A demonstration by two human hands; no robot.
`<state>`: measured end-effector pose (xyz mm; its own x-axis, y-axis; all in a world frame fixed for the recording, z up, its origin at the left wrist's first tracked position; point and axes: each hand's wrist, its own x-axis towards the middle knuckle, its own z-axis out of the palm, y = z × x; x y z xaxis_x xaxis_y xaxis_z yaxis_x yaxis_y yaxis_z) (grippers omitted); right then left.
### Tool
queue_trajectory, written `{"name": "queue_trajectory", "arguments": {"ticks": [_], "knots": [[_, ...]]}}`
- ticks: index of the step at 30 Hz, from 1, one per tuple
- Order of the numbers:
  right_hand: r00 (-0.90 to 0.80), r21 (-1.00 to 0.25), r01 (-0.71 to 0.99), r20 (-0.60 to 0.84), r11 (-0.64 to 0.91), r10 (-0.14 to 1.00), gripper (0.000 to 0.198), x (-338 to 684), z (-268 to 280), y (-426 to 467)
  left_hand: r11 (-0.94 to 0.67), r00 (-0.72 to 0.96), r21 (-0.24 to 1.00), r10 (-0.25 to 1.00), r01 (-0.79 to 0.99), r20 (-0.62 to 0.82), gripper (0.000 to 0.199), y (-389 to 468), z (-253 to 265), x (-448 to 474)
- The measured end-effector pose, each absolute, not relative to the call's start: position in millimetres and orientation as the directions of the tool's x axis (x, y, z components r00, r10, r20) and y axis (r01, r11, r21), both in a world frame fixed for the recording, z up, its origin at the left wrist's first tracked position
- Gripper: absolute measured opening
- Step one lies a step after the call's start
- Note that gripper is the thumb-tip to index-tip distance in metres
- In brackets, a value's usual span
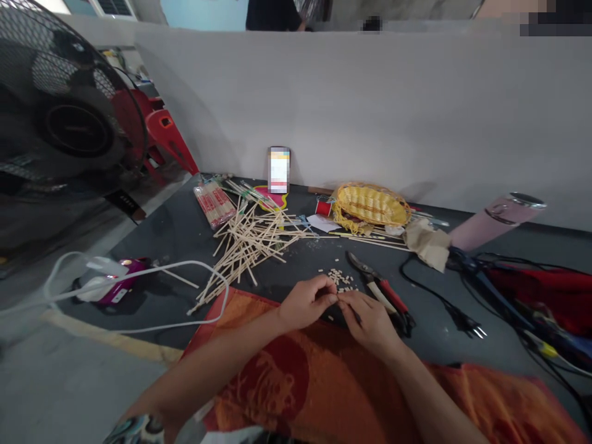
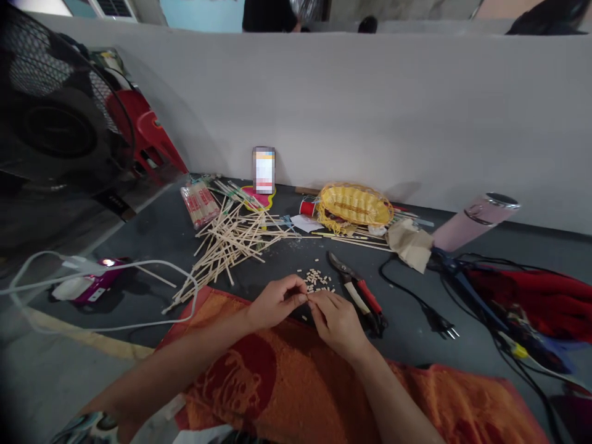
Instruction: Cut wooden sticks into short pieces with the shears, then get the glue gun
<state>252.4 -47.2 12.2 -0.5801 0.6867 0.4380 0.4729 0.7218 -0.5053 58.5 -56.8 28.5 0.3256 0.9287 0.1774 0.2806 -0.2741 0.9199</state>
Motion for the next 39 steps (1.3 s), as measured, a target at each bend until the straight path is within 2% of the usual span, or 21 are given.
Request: {"name": "queue_trajectory", "arguments": {"ticks": [5, 10, 15, 21, 29, 39], "knots": [[-0.561, -0.533, 0.482, 0.422, 0.696, 0.712, 0.017, 250, 11, -48, -0.358, 0.303, 0.864, 0.918, 0.353, 0.257, 0.018, -59, 21, 58], [-0.539, -0.569, 0.467, 0.423, 0.677, 0.728, 0.014, 245, 15, -50, -0.470, 0.360, 0.814, 0.865, 0.341, 0.349, 0.020, -58, 15, 55], [-0.488, -0.576, 0.522, 0.404, 0.629, 0.774, 0.012, 246, 14, -48, -0.520, 0.339, 0.774, 0.847, 0.362, 0.410, 0.020, -57, 13, 53], [-0.516, -0.650, 0.503, 0.303, 0.570, 0.801, 0.011, 248, 15, -50, -0.591, 0.281, 0.738, 0.806, 0.325, 0.521, 0.016, -58, 15, 53], [-0.570, -0.783, 0.384, 0.215, 0.489, 0.793, 0.024, 243, 29, -56, -0.637, 0.340, 0.661, 0.770, 0.396, 0.539, 0.016, -58, 9, 51], [-0.614, -0.774, 0.379, 0.199, 0.507, 0.764, 0.020, 246, 24, -57, -0.622, 0.358, 0.718, 0.777, 0.311, 0.518, 0.018, -56, 16, 49]]}}
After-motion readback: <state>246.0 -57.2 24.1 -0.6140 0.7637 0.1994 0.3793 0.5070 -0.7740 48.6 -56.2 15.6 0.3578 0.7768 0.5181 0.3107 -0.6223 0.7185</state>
